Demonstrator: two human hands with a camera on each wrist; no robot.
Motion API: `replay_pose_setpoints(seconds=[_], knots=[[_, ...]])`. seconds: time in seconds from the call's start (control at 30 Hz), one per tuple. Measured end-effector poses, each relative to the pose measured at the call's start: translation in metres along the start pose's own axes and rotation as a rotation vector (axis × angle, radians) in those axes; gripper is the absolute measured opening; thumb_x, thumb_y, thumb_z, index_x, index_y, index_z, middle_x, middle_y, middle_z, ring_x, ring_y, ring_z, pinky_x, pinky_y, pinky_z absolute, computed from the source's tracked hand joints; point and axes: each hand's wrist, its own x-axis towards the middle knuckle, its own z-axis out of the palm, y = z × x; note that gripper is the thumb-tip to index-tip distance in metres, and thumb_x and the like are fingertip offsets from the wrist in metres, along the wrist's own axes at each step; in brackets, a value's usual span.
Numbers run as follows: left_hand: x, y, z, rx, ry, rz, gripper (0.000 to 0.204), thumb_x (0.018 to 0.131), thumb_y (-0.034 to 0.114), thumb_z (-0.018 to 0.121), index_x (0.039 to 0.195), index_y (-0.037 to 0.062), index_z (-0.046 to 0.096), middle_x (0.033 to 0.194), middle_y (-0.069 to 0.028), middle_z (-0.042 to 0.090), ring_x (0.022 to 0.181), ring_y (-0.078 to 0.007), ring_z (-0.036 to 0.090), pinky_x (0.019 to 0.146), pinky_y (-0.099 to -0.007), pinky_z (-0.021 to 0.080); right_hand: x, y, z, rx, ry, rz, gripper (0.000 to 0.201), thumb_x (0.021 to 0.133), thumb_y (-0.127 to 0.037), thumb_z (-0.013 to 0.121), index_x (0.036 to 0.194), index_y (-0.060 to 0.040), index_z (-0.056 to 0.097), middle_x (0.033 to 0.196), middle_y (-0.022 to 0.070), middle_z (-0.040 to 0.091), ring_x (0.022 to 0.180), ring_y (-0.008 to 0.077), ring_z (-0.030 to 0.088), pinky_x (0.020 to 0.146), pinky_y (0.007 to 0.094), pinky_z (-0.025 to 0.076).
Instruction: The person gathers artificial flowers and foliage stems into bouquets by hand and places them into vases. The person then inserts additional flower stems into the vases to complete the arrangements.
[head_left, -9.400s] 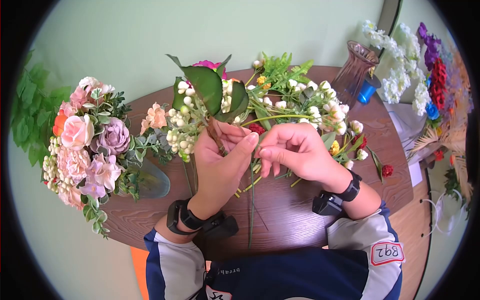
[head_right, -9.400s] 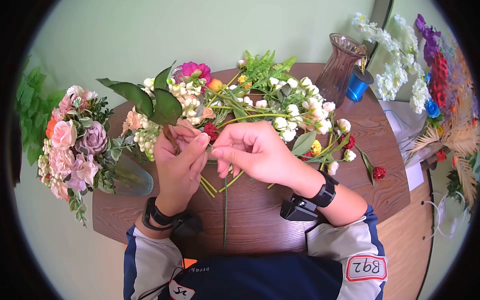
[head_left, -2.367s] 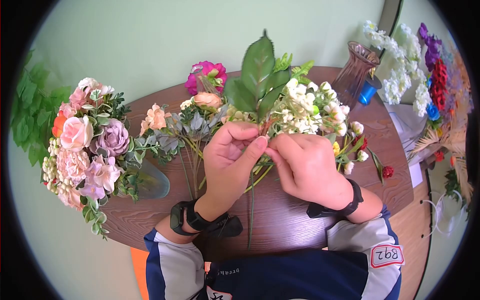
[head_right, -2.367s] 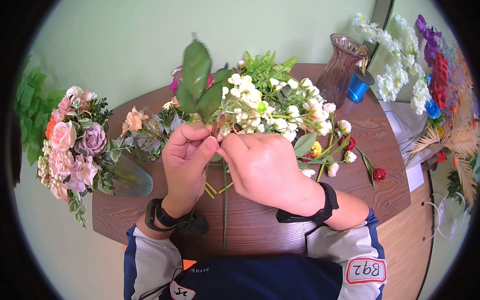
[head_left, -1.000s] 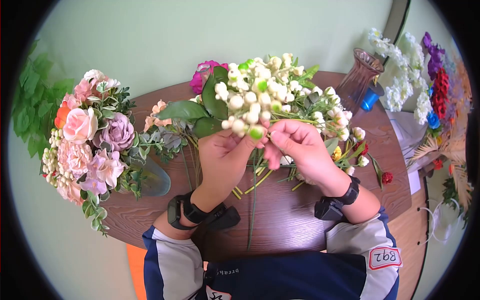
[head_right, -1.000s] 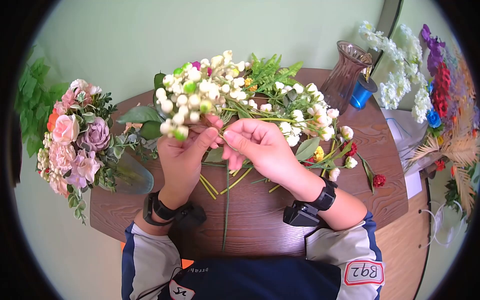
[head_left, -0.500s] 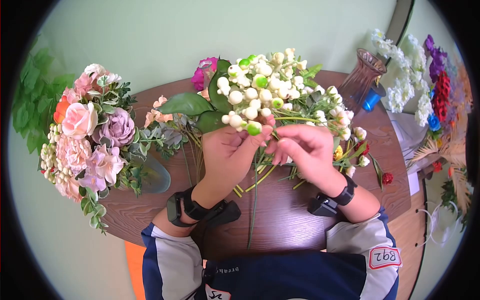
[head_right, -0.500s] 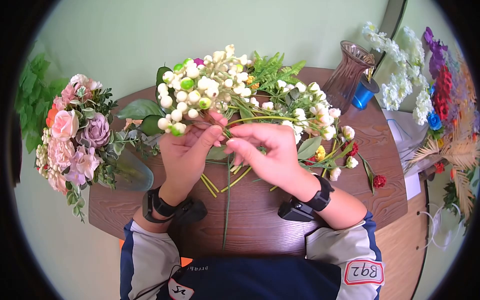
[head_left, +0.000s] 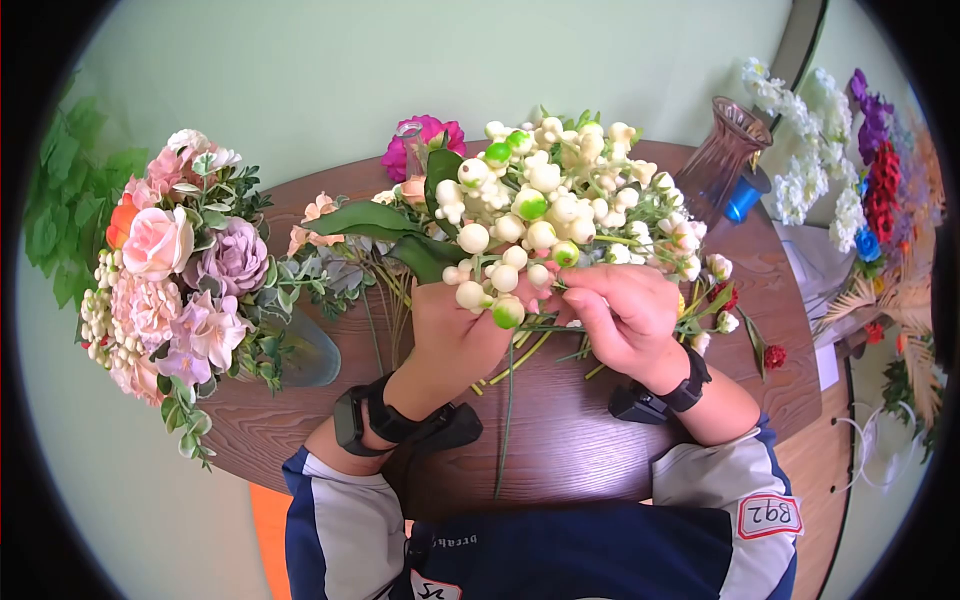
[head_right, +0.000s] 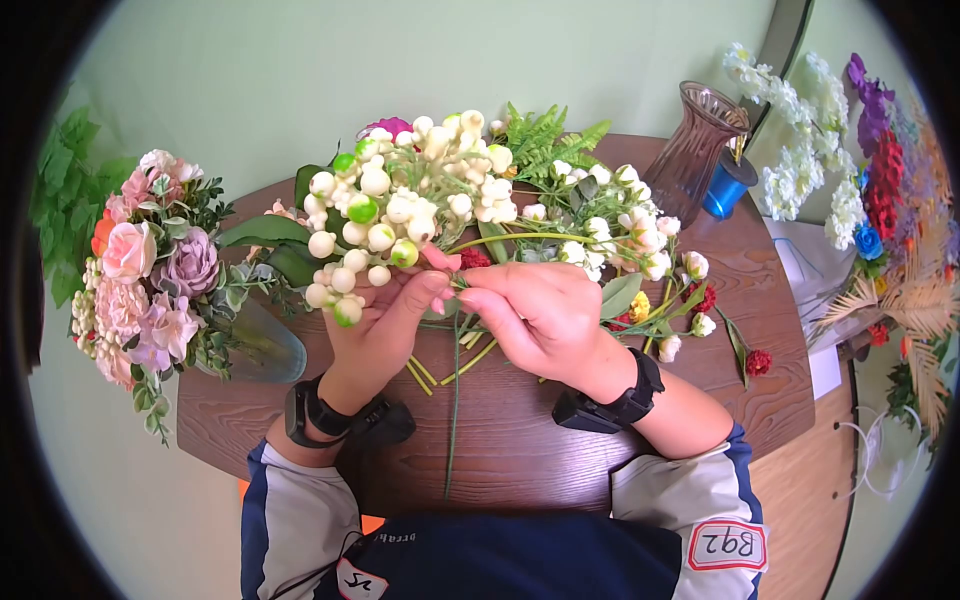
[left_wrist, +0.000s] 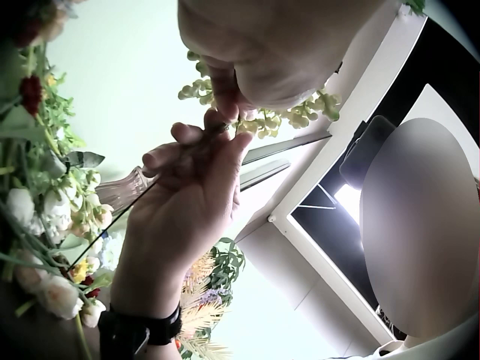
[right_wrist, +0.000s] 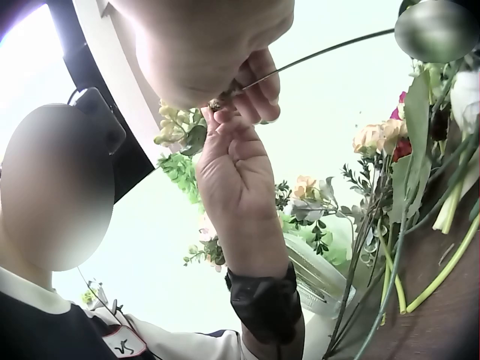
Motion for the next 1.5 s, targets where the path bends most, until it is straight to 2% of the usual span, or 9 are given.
replay_pose_setpoints(seconds=[0.37, 0.43, 0.5, 0.6, 0.67, 0.77, 1.0, 1.4, 1.5], knots=[[0.004, 0.011, 0.0, 0.016, 0.023, -0.128, 0.012, 0.081, 0.004, 0.063, 0.091, -0.0007, 0.067, 0.089, -0.0048, 0.067, 0.081, -0.011, 0.062, 0.071, -0.025, 0.049, 0.003, -0.004, -0.003, -0.101, 0.022, -0.1, 0.006, 0.073, -0.002, 0.067, 0.076, 0.0005, 0.062, 0.062, 0.0094, 0.06, 0.048, 0.0196, 0.058, 0.043, 0.0266, 0.044], [0.003, 0.002, -0.01, 0.364, -0.147, 0.108, 0.022, 0.08, -0.005, 0.062, 0.101, -0.0001, 0.056, 0.091, -0.0063, 0.062, 0.083, -0.0125, 0.059, 0.072, -0.0236, 0.049, 0.003, -0.004, -0.004, -0.064, 0.017, -0.082, 0.004, 0.075, -0.002, 0.065, 0.075, 0.0, 0.062, 0.06, 0.0083, 0.06, 0.047, 0.0185, 0.057, 0.043, 0.0261, 0.044], [-0.005, -0.004, -0.011, 0.309, -0.124, 0.034, 0.022, 0.08, -0.004, 0.062, 0.101, 0.0003, 0.056, 0.091, -0.0055, 0.061, 0.084, -0.0123, 0.058, 0.073, -0.0236, 0.049, 0.004, -0.007, -0.005, -0.028, 0.011, -0.064, 0.003, 0.076, -0.002, 0.064, 0.074, -0.0005, 0.062, 0.059, 0.0073, 0.06, 0.046, 0.0174, 0.057, 0.042, 0.0257, 0.044], [-0.005, 0.002, -0.009, 0.553, -0.17, 0.096, 0.018, 0.081, -0.001, 0.062, 0.098, 0.0013, 0.057, 0.091, -0.0042, 0.061, 0.083, -0.0113, 0.058, 0.075, -0.0236, 0.048, 0.002, -0.012, -0.004, 0.085, -0.001, 0.102, 0.009, 0.081, -0.002, 0.06, 0.072, -0.0014, 0.062, 0.054, 0.0047, 0.058, 0.044, 0.014, 0.055, 0.041, 0.0243, 0.043], [-0.009, -0.004, -0.004, 0.014, -0.012, -0.057, 0.016, 0.082, 0.001, 0.062, 0.097, 0.0016, 0.058, 0.09, -0.0042, 0.061, 0.084, -0.0112, 0.057, 0.075, -0.0238, 0.048, 0.0, -0.012, -0.002, 0.179, 0.014, 0.199, 0.012, 0.083, -0.002, 0.058, 0.072, -0.001, 0.062, 0.051, 0.0029, 0.057, 0.043, 0.0107, 0.054, 0.04, 0.0224, 0.041], [-0.007, -0.001, -0.003, -0.013, -0.063, -0.037, 0.015, 0.082, 0.0, 0.061, 0.097, 0.0017, 0.057, 0.09, -0.0038, 0.06, 0.084, -0.0109, 0.057, 0.075, -0.0236, 0.048, 0.0, -0.016, -0.001, 0.198, 0.028, 0.287, 0.016, 0.085, -0.004, 0.056, 0.07, -0.0001, 0.061, 0.052, 0.0021, 0.057, 0.043, 0.0079, 0.053, 0.04, 0.0211, 0.039], [-0.001, -0.011, -0.011, 0.21, -0.104, 0.061, 0.022, 0.077, 0.004, 0.06, 0.098, 0.0029, 0.064, 0.093, -0.006, 0.067, 0.084, -0.0164, 0.065, 0.074, -0.0284, 0.052, 0.0, -0.019, 0.008, 0.644, 0.112, 0.567, 0.013, 0.09, -0.011, 0.054, 0.084, 0.0004, 0.058, 0.051, -0.0007, 0.054, 0.042, 0.0036, 0.047, 0.037, 0.0185, 0.032], [0.004, -0.011, -0.009, 0.17, -0.094, 0.159, 0.023, 0.074, 0.002, 0.068, 0.096, 0.002, 0.064, 0.09, -0.0072, 0.066, 0.079, -0.0151, 0.064, 0.067, -0.0276, 0.053, 0.013, -0.008, -0.006, 0.893, -0.21, 0.976, 0.028, 0.093, -0.028, 0.049, 0.086, -0.003, 0.057, 0.045, 0.0018, 0.05, 0.027, 0.0027, 0.032, 0.028, 0.0167, 0.022], [-0.001, -0.011, -0.001, -0.194, 0.044, 0.026, 0.03, 0.076, -0.003, 0.066, 0.104, -0.0015, 0.057, 0.095, -0.0102, 0.063, 0.082, -0.0176, 0.063, 0.069, -0.0295, 0.054, 0.011, -0.004, -0.006, 0.989, -0.289, 1.009, 0.033, 0.093, -0.034, 0.048, 0.084, -0.0037, 0.057, 0.043, 0.0012, 0.047, 0.026, 0.003, 0.03, 0.027, 0.0167, 0.02]])
